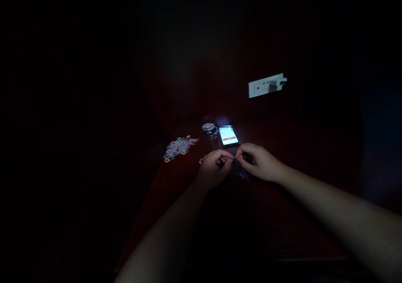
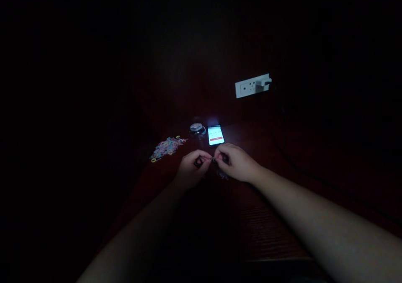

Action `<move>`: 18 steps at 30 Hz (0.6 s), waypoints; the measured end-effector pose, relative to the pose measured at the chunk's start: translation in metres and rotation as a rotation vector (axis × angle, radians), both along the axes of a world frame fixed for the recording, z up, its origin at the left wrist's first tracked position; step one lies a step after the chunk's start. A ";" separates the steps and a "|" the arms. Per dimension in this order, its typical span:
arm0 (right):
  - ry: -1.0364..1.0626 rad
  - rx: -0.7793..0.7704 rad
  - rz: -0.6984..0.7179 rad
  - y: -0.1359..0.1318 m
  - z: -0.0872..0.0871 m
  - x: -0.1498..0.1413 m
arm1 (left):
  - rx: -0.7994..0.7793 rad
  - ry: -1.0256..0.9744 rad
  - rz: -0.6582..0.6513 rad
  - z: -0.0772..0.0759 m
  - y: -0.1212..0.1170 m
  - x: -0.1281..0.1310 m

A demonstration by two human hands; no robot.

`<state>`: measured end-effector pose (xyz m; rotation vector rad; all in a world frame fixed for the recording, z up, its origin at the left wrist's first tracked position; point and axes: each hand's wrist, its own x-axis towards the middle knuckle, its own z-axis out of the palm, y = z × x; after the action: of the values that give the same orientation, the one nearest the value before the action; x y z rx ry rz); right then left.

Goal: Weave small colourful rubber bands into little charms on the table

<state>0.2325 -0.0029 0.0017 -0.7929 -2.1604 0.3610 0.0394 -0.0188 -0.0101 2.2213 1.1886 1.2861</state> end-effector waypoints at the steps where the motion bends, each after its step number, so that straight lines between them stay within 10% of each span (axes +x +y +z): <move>1: 0.002 -0.003 0.002 0.000 0.000 0.000 | -0.009 -0.004 -0.011 0.000 0.000 0.000; 18: -0.008 -0.079 -0.043 0.000 -0.001 -0.001 | -0.023 -0.024 -0.007 0.003 -0.004 0.001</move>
<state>0.2316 -0.0028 0.0008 -0.8856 -2.1439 0.4239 0.0407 -0.0225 -0.0072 2.1862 1.1797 1.2865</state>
